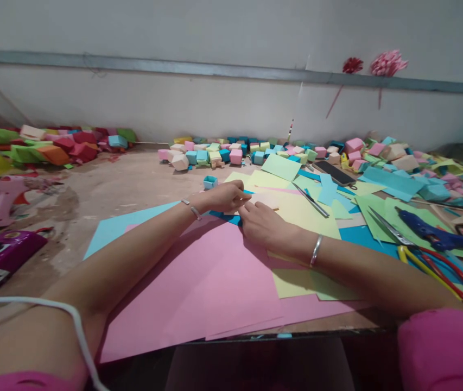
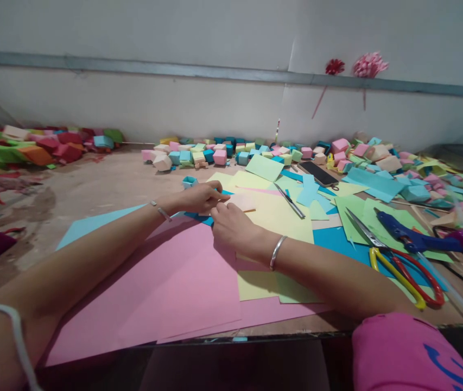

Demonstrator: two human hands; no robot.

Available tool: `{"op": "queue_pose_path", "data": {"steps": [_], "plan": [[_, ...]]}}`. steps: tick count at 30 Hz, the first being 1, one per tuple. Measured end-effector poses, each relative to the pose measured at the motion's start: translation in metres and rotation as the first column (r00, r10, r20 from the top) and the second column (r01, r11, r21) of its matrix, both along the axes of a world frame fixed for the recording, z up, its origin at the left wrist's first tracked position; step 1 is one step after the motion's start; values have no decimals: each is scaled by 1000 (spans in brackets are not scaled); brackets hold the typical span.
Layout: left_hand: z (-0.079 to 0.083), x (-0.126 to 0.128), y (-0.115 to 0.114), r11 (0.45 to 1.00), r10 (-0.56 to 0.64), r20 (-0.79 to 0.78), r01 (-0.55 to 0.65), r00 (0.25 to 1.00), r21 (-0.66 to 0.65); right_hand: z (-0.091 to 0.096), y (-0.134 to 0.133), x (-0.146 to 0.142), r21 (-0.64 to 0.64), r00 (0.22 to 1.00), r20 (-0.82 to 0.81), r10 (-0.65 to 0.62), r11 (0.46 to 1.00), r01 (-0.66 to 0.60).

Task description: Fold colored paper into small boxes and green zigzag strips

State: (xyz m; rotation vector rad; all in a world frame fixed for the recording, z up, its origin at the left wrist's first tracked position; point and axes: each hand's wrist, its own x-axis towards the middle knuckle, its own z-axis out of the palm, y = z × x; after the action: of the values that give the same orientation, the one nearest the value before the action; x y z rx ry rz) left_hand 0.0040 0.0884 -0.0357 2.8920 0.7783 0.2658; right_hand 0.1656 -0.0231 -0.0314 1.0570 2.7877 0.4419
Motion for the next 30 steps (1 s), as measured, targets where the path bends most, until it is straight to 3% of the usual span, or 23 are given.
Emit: {"op": "queue_pose_path", "data": {"steps": [3,10,17,23,30], "plan": [[1,0,1,1000,6,-8,-6,1000,-13,-1,3,1,-19,999,-32,4,1000,-4],[0,-1,2,998,9,-24,-11,1000,-69,-18,20,0,62,976,-114,186,982,-180],[-1,-1,7,993,13,-11,-15,1000,-116,-13,34,-5,-34,981,-131,141,989,-147],[-4,-4,11,993,18,-14,-19,1000,-120,-1,29,-1,-199,958,-280,67,972,-126],[-7,-5,9,995,40,-4,-40,999,-96,2,15,5,-83,980,-174,96,990,-112]]}}
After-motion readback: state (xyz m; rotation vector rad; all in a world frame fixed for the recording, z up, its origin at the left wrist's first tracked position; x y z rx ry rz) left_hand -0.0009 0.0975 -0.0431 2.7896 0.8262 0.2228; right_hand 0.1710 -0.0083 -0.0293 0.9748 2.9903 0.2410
